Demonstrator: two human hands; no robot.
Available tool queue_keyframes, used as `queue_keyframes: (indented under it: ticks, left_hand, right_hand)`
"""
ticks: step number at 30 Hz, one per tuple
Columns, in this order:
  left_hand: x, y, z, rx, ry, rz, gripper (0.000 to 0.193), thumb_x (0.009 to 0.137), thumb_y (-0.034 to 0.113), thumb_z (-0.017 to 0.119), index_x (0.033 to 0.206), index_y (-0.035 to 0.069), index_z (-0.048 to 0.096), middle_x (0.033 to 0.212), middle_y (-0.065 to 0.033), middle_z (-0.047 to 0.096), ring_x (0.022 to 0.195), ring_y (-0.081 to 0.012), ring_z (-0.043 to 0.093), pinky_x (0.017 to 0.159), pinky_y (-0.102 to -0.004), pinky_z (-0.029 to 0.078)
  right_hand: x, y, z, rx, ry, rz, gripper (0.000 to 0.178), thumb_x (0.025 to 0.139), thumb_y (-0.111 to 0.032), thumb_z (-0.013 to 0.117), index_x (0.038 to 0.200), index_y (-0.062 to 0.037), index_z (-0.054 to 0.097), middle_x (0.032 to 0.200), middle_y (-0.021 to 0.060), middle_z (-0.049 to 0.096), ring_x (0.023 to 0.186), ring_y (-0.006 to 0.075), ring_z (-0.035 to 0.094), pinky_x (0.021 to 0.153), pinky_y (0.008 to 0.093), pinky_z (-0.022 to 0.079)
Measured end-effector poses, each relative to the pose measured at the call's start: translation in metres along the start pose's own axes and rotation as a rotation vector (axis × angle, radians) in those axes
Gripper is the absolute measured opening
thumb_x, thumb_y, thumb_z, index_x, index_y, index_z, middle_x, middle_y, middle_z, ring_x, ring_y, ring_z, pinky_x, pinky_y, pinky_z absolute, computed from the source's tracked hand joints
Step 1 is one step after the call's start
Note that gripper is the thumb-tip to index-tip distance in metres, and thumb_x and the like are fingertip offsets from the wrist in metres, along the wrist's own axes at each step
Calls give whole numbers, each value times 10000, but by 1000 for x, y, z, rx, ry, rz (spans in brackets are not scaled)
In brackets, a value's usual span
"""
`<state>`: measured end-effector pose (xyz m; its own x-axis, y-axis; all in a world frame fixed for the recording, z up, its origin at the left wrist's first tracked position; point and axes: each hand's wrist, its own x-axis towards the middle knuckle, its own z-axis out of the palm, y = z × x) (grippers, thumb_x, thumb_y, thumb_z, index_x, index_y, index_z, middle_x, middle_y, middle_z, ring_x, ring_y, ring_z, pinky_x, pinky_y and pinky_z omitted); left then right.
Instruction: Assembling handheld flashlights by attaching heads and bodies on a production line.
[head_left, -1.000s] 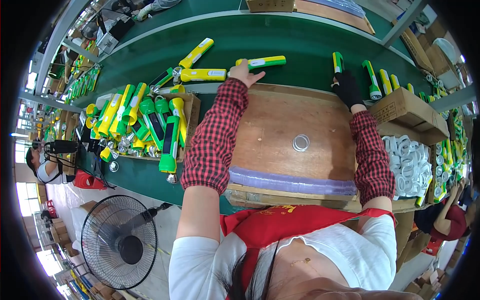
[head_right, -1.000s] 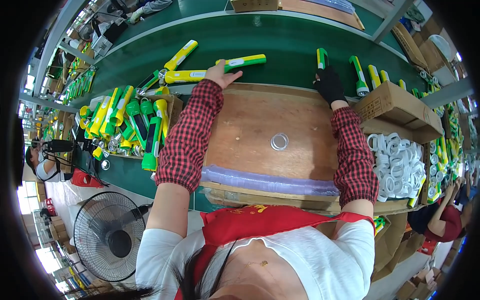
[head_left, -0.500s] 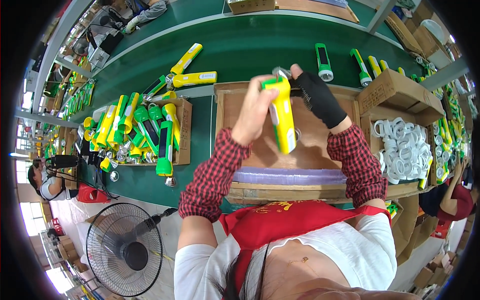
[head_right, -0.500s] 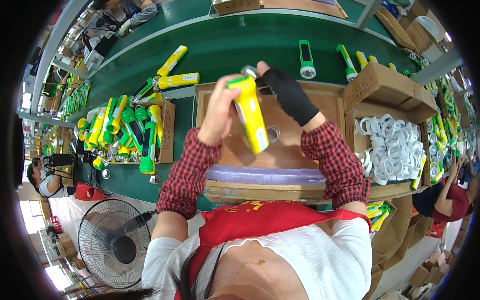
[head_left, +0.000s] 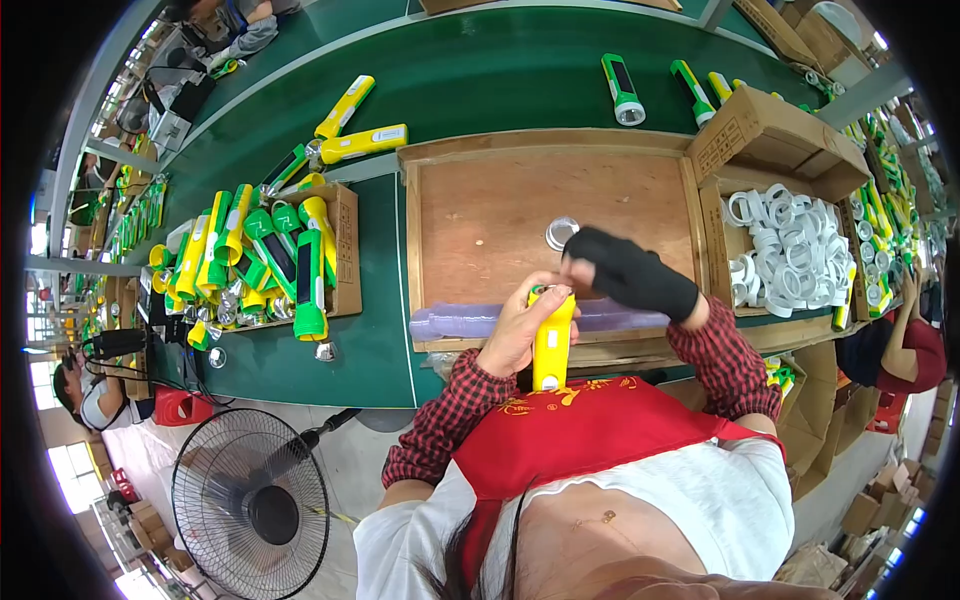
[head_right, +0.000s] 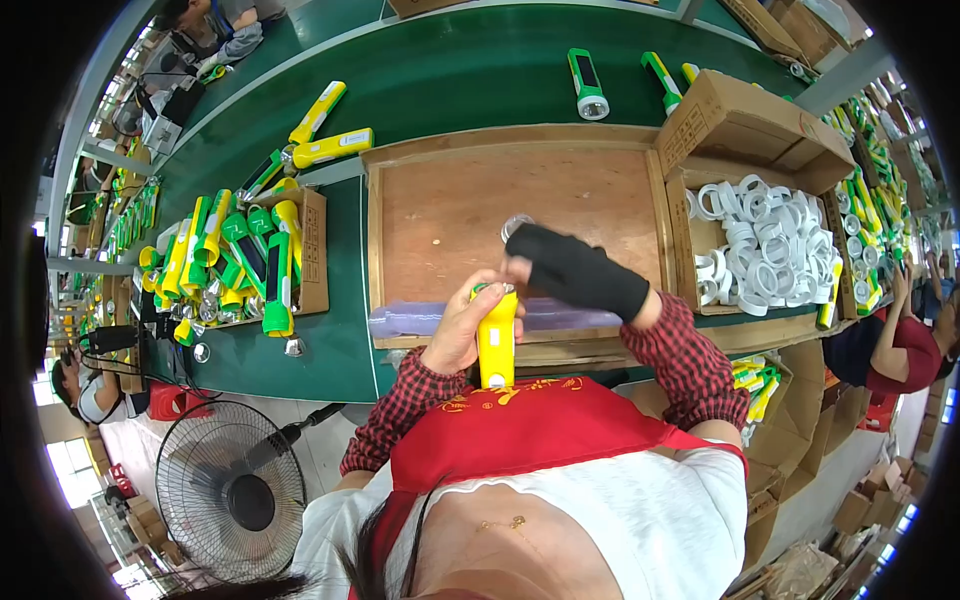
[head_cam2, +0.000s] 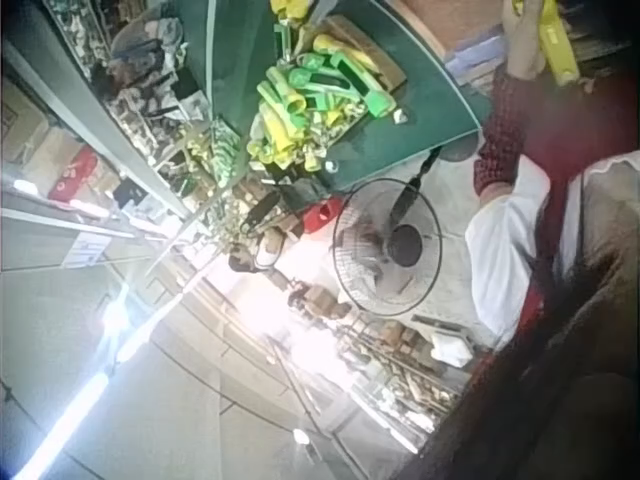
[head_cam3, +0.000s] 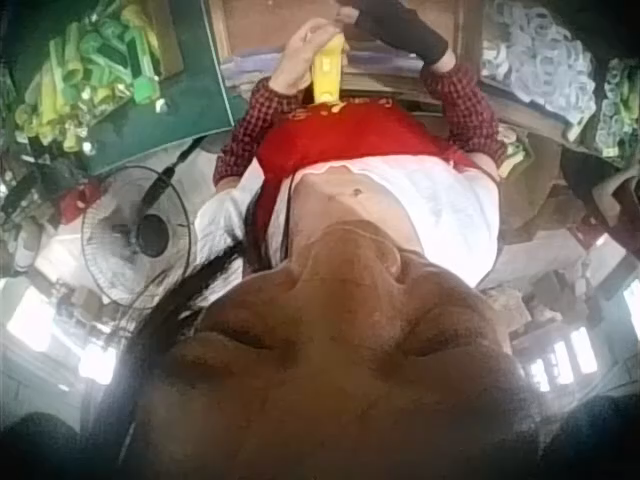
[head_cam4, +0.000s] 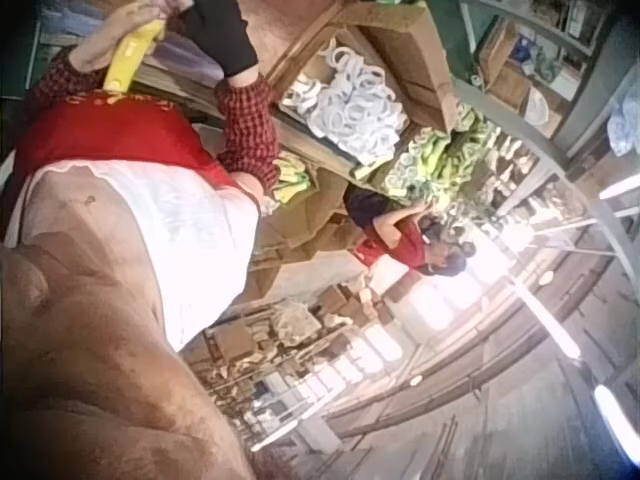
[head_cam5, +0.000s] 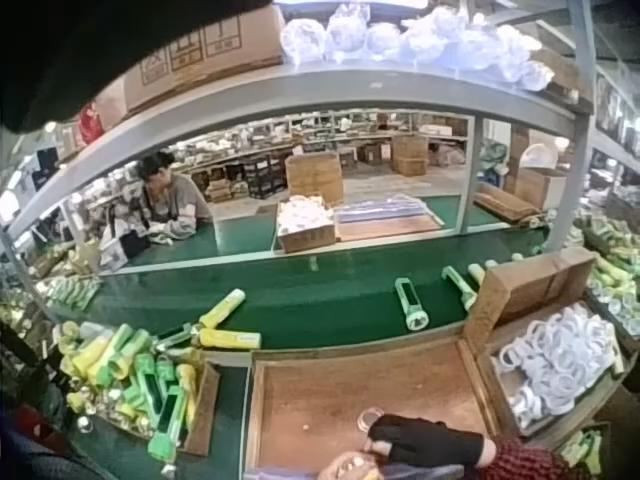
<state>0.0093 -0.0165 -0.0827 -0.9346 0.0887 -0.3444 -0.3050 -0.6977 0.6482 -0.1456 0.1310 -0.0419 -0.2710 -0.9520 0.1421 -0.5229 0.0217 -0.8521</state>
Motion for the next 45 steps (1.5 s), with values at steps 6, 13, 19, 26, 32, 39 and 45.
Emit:
queue_keyframes:
  ticks: [6, 13, 19, 26, 32, 39, 45]
  left_hand:
    - [-16, -3, 9, 41, 41, 35, 314, 950, 266, 586, 1139, 51, 458, 875, -132, 610, 688, -190, 645, 615, -323, 549]
    - [-18, -5, 8, 40, 12, 59, 325, 966, 274, 530, 1162, 28, 452, 894, -139, 614, 697, -192, 642, 639, -304, 542]
    - [-15, -5, 5, 11, 26, 83, 439, 983, 286, 511, 1296, -2, 402, 965, -119, 611, 746, -203, 643, 662, -306, 547]
    - [-2, -12, 10, 62, -71, 4, 318, 963, 272, 564, 1162, 52, 452, 933, -126, 611, 732, -209, 634, 633, -315, 535]
    - [-5, -10, 11, 45, -46, -10, 278, 950, 240, 555, 1149, 72, 458, 900, -153, 603, 721, -225, 621, 645, -331, 535]
    - [-8, -8, 15, 50, -110, -87, 303, 922, 248, 608, 1120, 48, 498, 919, -154, 610, 729, -222, 624, 658, -331, 538]
    - [-21, -7, 6, 16, -84, 16, 280, 924, 229, 559, 1113, 34, 492, 909, -161, 604, 733, -232, 621, 671, -346, 534]
  right_hand:
    - [15, 73, 25, -478, 326, 137, 291, 795, -219, 690, 1016, -69, 574, 1047, 137, 556, 966, 349, 571, 759, 425, 494]
    - [11, 75, 26, -580, 276, 227, 350, 765, -218, 712, 1050, -65, 578, 1064, 134, 559, 969, 331, 580, 786, 419, 507]
    - [-25, -18, 19, 34, 40, 52, 289, 883, -230, 643, 1082, -24, 605, 1027, 128, 590, 888, 257, 610, 773, 345, 497]
    - [-69, -22, 28, -115, 441, 103, 280, 822, -79, 668, 1085, -21, 592, 1181, 173, 544, 1125, 322, 525, 947, 383, 431]
    - [-172, 15, -80, -1163, 517, 643, 308, 639, -98, 725, 937, -133, 655, 1133, 117, 580, 1110, 377, 496, 885, 454, 461]
    - [-207, 46, -104, -814, 511, 459, 373, 794, -88, 664, 1151, -18, 584, 1203, 182, 593, 1022, 330, 599, 855, 368, 483]
    - [-102, -48, -70, 227, 478, 329, 528, 928, -337, 594, 1357, -64, 449, 1093, 39, 547, 955, 116, 547, 835, 252, 444]
